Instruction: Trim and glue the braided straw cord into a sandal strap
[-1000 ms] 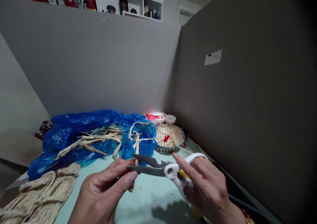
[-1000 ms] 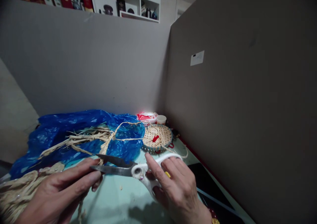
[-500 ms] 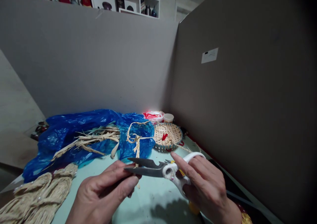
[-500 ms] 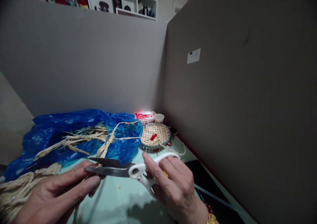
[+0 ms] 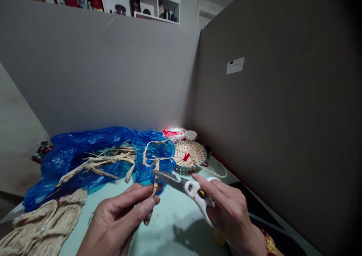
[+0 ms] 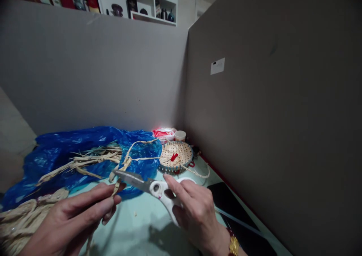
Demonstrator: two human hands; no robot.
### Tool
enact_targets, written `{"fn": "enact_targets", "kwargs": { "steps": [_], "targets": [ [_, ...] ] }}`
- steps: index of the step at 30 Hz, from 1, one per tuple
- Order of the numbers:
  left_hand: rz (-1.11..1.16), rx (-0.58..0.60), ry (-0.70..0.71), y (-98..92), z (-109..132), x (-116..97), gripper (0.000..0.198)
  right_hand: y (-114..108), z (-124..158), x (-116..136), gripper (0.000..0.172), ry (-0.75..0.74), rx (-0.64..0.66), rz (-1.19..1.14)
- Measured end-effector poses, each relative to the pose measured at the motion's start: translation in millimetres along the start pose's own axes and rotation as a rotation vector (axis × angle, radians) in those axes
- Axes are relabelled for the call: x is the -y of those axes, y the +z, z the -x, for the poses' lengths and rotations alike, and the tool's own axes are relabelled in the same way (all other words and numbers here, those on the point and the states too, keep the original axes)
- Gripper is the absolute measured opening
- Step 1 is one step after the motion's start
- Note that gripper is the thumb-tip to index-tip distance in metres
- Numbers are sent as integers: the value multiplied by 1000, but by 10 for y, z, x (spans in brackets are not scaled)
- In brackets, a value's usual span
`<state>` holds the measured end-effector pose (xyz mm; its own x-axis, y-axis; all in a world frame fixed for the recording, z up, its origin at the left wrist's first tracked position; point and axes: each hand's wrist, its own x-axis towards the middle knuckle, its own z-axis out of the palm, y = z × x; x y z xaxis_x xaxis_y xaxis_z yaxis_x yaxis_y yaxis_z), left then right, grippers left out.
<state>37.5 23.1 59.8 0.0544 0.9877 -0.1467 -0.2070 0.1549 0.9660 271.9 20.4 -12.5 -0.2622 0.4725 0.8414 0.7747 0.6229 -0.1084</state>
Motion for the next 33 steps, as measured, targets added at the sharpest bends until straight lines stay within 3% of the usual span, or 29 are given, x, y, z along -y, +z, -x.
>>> {"fn": "enact_targets", "kwargs": {
  "steps": [5,9,15,20,27,31,33],
  "targets": [
    [87,-83,-88,20,11,-8,34,23,-10,-35,51,61,-52,-15],
    [156,-30,-54,-53,-66,20,34,23,-25,-21,50,70,-1,-10],
    [70,-52,32,-178,-169,47,36,35,-43,19,45,102,-4,-64],
    [27,-78,149,-147,-117,28,27,44,-53,25,47,86,1,-62],
    [-63,-189,206,-77,-59,61,19,82,43,-11,66,42,81,-9],
    [-158,-140,195,-78,-72,51,35,71,56,-18,70,17,82,12],
    [-149,-147,178,-69,-81,47,34,73,37,-6,66,20,51,9]
  ]
}}
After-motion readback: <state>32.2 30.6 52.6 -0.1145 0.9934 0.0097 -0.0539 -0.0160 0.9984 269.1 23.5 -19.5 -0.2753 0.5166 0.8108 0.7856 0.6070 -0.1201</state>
